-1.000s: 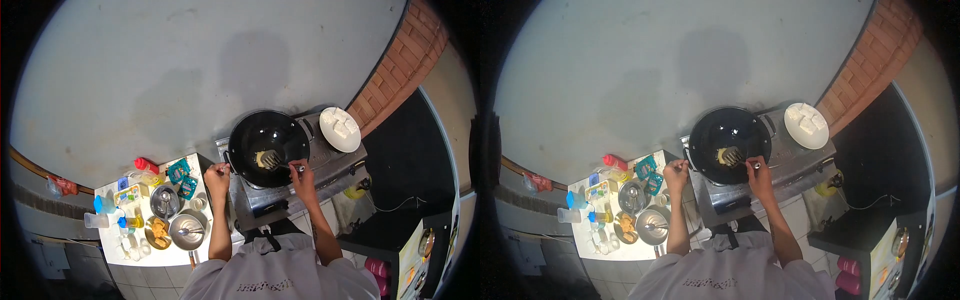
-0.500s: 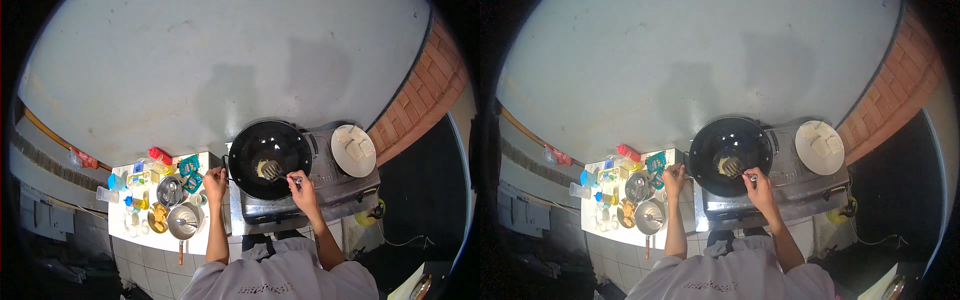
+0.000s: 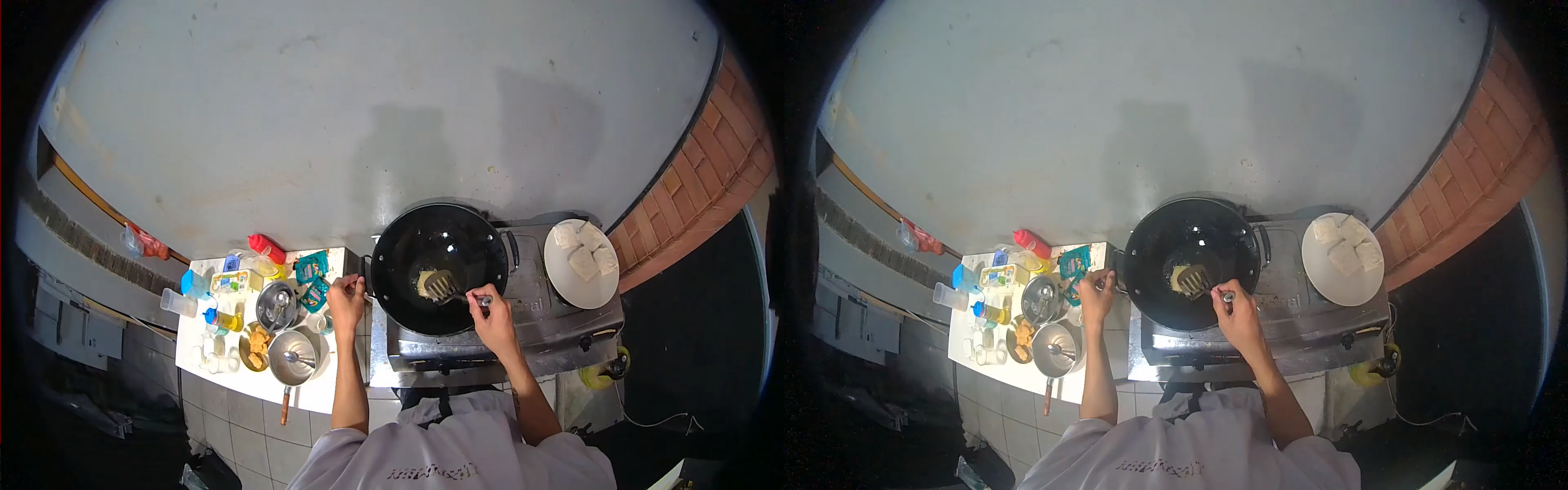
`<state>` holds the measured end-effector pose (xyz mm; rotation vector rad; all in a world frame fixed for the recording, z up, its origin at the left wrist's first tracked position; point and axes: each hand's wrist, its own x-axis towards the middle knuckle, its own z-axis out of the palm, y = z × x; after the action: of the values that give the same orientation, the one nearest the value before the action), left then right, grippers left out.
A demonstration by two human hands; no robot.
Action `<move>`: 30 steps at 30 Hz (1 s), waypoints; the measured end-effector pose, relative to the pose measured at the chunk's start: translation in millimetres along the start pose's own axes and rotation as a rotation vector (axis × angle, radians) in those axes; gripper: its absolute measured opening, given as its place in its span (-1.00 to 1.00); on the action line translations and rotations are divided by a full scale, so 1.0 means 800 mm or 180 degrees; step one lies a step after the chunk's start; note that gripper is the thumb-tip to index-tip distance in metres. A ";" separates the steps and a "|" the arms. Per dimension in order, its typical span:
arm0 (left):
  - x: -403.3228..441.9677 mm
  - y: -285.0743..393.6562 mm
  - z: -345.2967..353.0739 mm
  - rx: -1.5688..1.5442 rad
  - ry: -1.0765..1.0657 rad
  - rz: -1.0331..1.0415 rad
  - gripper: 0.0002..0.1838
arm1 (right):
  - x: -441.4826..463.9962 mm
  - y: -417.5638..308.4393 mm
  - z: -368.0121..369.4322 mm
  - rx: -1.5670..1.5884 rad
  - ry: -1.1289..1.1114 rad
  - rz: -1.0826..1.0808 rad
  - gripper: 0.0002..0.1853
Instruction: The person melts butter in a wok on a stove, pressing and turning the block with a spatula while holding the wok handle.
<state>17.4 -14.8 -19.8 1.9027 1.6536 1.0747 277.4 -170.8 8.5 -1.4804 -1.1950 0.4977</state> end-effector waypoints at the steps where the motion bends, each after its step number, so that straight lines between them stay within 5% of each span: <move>1: -0.001 -0.001 -0.001 -0.0002 0.0010 -0.0004 -0.73 | 0.000 -0.001 0.000 -0.0013 0.0037 -0.0064 -0.87; 30: -0.008 0.002 0.006 -0.0090 0.0176 0.0038 -0.70 | 0.011 0.038 0.001 0.0286 -0.0136 0.0089 -0.92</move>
<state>22.3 -20.3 -23.5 1.8830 1.6497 1.1593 292.9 -158.7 -16.8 -1.4176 -1.1714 0.5971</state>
